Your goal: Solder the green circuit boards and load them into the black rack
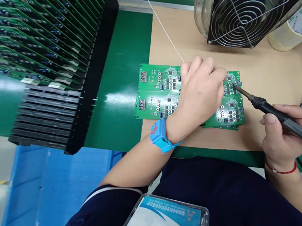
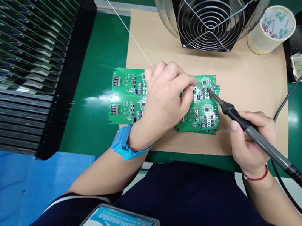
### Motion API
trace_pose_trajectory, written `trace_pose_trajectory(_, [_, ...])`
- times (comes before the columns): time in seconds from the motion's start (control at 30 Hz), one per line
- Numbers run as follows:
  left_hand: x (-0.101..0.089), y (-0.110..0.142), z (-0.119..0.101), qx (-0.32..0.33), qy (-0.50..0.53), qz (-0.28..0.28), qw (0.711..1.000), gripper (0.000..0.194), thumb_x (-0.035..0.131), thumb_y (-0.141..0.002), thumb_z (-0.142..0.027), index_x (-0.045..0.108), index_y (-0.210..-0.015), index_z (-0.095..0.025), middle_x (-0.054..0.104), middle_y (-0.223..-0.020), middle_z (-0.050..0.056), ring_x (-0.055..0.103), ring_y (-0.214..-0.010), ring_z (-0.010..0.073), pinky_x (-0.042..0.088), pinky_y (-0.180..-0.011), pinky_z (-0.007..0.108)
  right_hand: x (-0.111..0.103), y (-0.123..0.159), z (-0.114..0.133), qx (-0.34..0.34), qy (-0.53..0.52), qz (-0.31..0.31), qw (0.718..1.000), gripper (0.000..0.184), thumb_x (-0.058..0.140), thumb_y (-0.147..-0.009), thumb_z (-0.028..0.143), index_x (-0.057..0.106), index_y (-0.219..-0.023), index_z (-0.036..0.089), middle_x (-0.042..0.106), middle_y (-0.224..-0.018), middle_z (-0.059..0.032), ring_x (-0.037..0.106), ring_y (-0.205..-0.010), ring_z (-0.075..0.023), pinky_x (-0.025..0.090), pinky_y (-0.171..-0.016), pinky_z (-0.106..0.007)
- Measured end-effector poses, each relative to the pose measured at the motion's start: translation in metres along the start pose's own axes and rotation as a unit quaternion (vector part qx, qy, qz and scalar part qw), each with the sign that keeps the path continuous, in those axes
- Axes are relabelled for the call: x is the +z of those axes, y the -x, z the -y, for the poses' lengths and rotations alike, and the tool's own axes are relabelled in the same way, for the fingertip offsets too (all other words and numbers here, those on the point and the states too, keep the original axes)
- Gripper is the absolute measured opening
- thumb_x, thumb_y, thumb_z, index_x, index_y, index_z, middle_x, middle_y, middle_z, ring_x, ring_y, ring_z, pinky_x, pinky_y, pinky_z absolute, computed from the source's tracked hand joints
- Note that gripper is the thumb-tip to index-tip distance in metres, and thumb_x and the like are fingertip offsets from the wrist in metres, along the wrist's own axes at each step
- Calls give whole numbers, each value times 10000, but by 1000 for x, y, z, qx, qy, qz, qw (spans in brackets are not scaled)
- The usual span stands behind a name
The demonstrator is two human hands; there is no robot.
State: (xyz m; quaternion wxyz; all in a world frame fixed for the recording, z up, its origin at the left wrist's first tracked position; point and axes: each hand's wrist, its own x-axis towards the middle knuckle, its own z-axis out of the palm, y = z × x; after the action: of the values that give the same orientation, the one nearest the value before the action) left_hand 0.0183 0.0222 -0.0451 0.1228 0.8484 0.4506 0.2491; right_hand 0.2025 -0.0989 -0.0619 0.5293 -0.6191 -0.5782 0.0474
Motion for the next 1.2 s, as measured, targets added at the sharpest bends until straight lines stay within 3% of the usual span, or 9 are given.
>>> trace_pose_trajectory(0.27, [3, 1, -2, 15, -1, 13, 1000, 221, 489, -933, -105, 653, -847, -226, 588, -900, 53, 574, -982, 288, 459, -912, 521, -1, -2, 1, -17, -14, 12, 1000, 232, 738, -832, 227, 700, -1061, 240, 639, -762, 37, 632, -610, -139, 507, -574, -295])
trace_pose_trajectory(0.6, [6, 1, -2, 26, -2, 30, 999, 262, 481, -948, -93, 681, -860, -238, 596, -902, 54, 565, -968, 287, 446, -897, 524, 0, -1, 0, -18, -10, 9, 1000, 246, 747, -829, 221, 703, -1070, 244, 669, -802, 27, 647, -629, -139, 520, -587, -298])
trace_pose_trajectory(0.73, [3, 2, -1, 26, 0, 29, 999, 277, 476, -939, -81, 694, -881, -242, 596, -901, 52, 571, -969, 285, 447, -890, 514, -1, -1, -1, -37, -16, 1, 999, 255, 745, -830, 220, 709, -1083, 235, 621, -706, 48, 623, -601, -131, 497, -570, -278])
trace_pose_trajectory(1.2, [11, 8, -2, 112, -46, 34, 992, 290, 446, -1018, -112, 709, -924, -192, 626, -923, 61, 568, -942, 247, 451, -849, 442, -4, -3, -1, -52, -21, 12, 998, 194, 733, -845, 215, 694, -1033, 191, 650, -747, 34, 624, -617, -111, 491, -593, -265])
